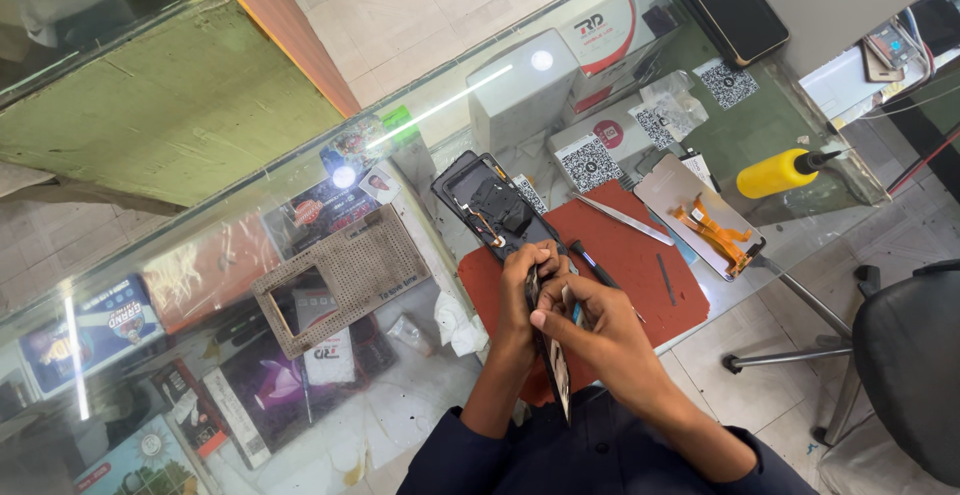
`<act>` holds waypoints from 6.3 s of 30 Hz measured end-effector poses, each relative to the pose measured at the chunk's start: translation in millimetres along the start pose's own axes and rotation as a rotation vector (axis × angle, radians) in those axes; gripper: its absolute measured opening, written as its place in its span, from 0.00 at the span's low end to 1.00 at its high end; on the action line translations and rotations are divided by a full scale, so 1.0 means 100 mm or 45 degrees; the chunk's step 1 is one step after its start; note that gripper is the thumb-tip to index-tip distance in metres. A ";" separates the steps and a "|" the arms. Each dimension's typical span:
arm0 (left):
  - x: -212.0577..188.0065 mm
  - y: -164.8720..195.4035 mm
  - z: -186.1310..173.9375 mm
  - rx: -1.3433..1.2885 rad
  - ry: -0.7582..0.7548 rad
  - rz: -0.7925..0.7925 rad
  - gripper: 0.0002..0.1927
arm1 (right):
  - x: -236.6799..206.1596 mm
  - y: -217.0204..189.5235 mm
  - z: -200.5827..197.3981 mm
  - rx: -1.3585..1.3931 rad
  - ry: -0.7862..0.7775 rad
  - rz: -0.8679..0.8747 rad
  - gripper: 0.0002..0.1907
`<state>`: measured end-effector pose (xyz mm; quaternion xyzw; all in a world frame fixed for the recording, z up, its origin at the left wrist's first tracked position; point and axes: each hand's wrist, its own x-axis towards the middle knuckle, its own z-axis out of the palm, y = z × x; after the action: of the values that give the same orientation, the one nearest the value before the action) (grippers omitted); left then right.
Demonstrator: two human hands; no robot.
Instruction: The person applies liquid adhesive to a smartphone frame, then uses a soldering iron and tweezers to remove adhesive residue and small components from the frame's interior. The person works on a single device throughout the clip.
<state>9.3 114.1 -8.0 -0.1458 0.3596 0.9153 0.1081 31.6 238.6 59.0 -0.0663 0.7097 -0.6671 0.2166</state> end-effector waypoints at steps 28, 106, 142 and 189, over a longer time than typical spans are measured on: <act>0.35 0.48 -0.67 -0.836 -0.896 0.210 0.14 | -0.34 0.23 -0.43 -0.596 0.467 -0.122 0.25; -3.15 -3.84 1.22 0.018 1.086 0.314 0.31 | -3.90 1.60 -2.14 -0.703 -0.663 -0.453 0.24; -1.85 -0.60 -0.17 -0.373 -0.213 0.294 0.40 | 0.00 0.55 -0.72 -1.822 0.488 -0.473 0.30; -1.13 0.00 -0.54 0.822 0.320 -0.016 0.24 | -1.18 0.61 0.26 -1.211 0.160 0.216 0.27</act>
<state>125.4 66.6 -6.6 -0.2178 0.6403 0.7285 0.1091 159.1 266.4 24.8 -0.0594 0.9505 -0.2515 0.1725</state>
